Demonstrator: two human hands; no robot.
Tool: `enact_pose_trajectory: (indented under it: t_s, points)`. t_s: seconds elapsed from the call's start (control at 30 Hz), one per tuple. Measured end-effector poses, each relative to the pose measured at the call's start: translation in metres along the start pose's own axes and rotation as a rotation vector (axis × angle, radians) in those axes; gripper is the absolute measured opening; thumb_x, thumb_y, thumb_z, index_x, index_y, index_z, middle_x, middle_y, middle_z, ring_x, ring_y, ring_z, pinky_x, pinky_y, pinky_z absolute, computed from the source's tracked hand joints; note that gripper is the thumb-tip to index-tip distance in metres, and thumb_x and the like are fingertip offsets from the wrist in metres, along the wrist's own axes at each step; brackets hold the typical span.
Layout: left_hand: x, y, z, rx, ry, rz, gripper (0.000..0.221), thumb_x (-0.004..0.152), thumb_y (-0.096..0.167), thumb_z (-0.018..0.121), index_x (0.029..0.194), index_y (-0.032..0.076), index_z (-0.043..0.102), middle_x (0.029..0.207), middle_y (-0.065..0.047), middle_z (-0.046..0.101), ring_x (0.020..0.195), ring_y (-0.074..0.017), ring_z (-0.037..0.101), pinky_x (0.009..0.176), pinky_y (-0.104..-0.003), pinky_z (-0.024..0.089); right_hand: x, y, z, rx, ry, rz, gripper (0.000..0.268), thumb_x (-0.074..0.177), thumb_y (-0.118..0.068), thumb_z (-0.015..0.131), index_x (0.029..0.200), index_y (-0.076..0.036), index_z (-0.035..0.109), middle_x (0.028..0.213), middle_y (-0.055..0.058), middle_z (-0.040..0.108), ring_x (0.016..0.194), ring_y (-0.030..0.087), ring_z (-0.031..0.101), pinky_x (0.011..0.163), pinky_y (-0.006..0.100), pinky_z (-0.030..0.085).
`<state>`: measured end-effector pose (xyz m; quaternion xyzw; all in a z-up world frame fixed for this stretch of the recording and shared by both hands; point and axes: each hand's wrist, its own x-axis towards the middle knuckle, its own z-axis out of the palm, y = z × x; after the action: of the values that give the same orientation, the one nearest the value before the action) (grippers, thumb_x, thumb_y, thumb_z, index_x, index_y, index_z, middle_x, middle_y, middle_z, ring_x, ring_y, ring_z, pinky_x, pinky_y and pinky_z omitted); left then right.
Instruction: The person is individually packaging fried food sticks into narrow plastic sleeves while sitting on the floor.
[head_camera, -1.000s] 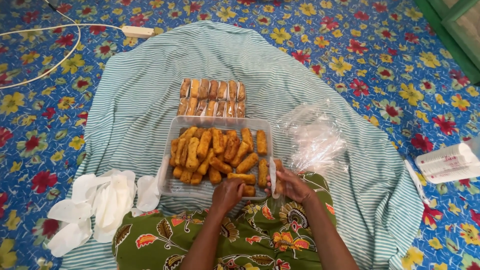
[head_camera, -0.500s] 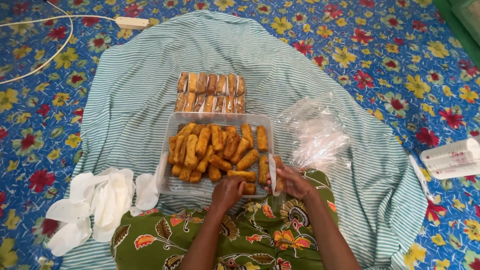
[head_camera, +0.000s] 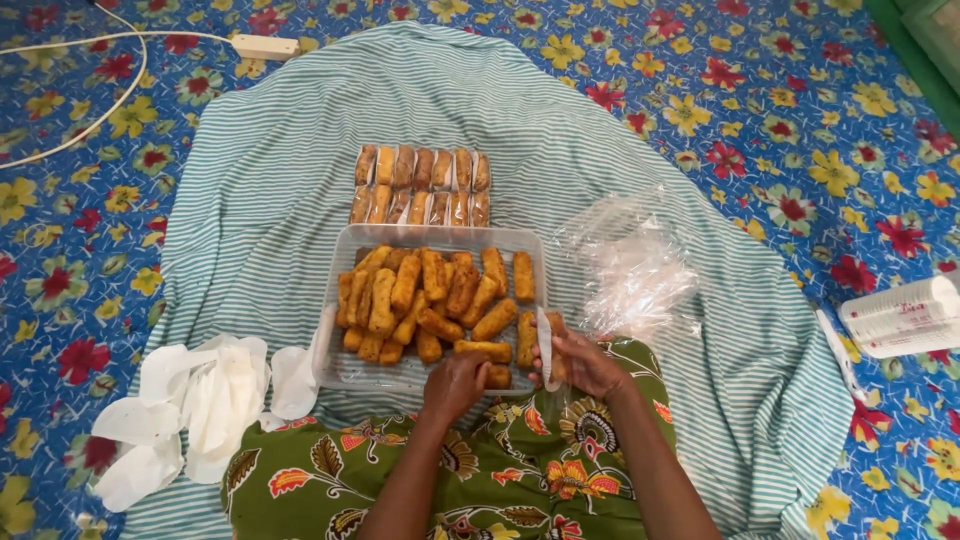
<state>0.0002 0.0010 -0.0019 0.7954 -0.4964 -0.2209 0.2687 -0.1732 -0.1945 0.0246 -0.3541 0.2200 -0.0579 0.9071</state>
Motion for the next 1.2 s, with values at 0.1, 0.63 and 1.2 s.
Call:
enact_pose_trajectory:
  t_s: [0.1, 0.63, 1.2]
  points:
    - [0.0, 0.001, 0.0, 0.001, 0.008, -0.005, 0.029, 0.105, 0.025, 0.058, 0.117, 0.004, 0.073, 0.099, -0.018, 0.075, 0.092, -0.0356, 0.075, 0.078, -0.045, 0.064, -0.002, 0.0, 0.004, 0.001, 0.005, -0.005, 0.053, 0.093, -0.024, 0.062, 0.142, -0.007, 0.05, 0.103, 0.021, 0.069, 0.092, 0.032, 0.074, 0.084, 0.055, 0.062]
    - [-0.003, -0.001, -0.001, 0.006, 0.015, 0.009, 0.03, 0.106, 0.026, 0.055, 0.118, 0.004, 0.072, 0.099, -0.017, 0.075, 0.092, -0.0341, 0.075, 0.077, -0.042, 0.063, -0.004, 0.001, 0.005, -0.014, 0.074, -0.006, 0.043, 0.093, -0.025, 0.064, 0.132, -0.008, 0.058, 0.1, 0.018, 0.07, 0.09, 0.032, 0.074, 0.074, 0.047, 0.065]
    - [-0.005, -0.006, 0.004, -0.003, 0.053, 0.03, 0.031, 0.106, 0.025, 0.055, 0.122, 0.004, 0.072, 0.101, -0.019, 0.075, 0.096, -0.0371, 0.074, 0.081, -0.046, 0.064, -0.008, 0.005, 0.003, 0.03, 0.078, -0.001, 0.034, 0.095, -0.024, 0.063, 0.126, -0.01, 0.062, 0.099, 0.017, 0.071, 0.09, 0.031, 0.074, 0.076, 0.048, 0.064]
